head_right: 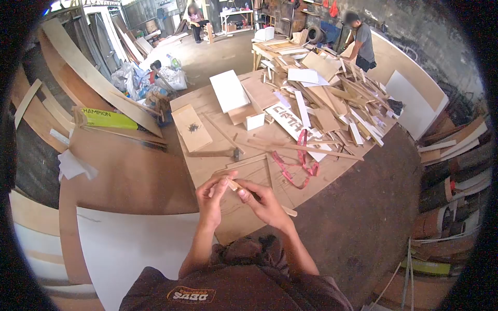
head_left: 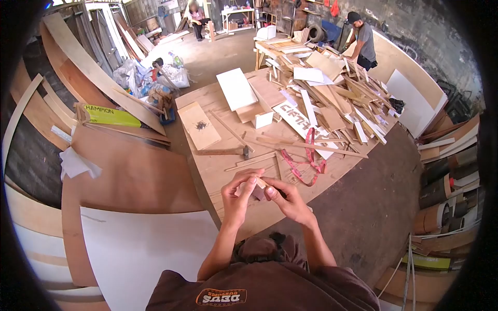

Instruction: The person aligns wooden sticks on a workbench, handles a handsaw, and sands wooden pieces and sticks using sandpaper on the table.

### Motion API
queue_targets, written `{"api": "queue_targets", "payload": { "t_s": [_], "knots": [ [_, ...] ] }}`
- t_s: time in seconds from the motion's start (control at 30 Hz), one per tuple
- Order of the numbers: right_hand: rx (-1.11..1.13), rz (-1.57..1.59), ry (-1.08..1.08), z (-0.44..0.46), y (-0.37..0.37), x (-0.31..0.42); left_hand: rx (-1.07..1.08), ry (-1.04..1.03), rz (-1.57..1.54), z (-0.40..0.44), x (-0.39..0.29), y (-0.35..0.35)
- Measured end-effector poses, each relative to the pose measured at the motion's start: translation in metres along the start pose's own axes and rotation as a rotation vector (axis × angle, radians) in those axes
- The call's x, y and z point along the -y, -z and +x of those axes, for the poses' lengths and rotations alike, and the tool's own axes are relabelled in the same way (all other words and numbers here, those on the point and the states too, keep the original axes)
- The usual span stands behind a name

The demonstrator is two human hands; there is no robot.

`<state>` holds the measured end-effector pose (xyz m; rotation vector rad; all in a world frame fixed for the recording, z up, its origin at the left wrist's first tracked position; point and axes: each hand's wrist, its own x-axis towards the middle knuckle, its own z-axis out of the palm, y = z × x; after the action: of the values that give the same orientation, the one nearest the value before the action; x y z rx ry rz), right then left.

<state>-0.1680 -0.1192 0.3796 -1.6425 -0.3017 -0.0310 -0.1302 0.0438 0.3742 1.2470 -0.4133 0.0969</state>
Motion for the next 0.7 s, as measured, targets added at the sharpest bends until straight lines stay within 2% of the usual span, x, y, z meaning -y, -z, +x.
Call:
{"api": "queue_targets", "payload": {
  "t_s": [0.07, 0.13, 0.37, 0.47, 0.53, 0.57, 0.63, 0.7],
  "knots": [
    [0.008, 0.000, -0.002, -0.003, -0.003, 0.003, -0.011, 0.014, -0.017, -0.004, -0.004, 0.001],
    [-0.015, -0.013, 0.006, -0.004, -0.005, 0.006, -0.017, 0.131, -0.017, -0.007, -0.011, 0.002],
    [-0.081, 0.039, 0.031, -0.008, -0.016, -0.004, 0.063, 0.033, -0.042, -0.022, 0.010, 0.009],
    [-0.176, -0.133, -0.014, -0.014, -0.020, -0.002, 0.053, 0.012, 0.038, -0.028, 0.013, 0.010],
    [-0.248, -0.473, 0.058, -0.015, -0.022, 0.011, 0.073, 0.182, -0.103, -0.031, 0.011, 0.013],
    [-0.249, -0.471, 0.057, -0.015, -0.022, 0.013, 0.074, 0.184, -0.101, -0.032, 0.011, 0.015],
    [-0.310, -0.691, 0.199, -0.014, -0.023, 0.017, 0.093, 0.199, -0.159, -0.032, 0.012, 0.016],
    [-0.338, -0.769, 0.219, -0.015, -0.024, 0.018, 0.108, 0.203, -0.139, -0.032, 0.012, 0.018]
  ]
}}
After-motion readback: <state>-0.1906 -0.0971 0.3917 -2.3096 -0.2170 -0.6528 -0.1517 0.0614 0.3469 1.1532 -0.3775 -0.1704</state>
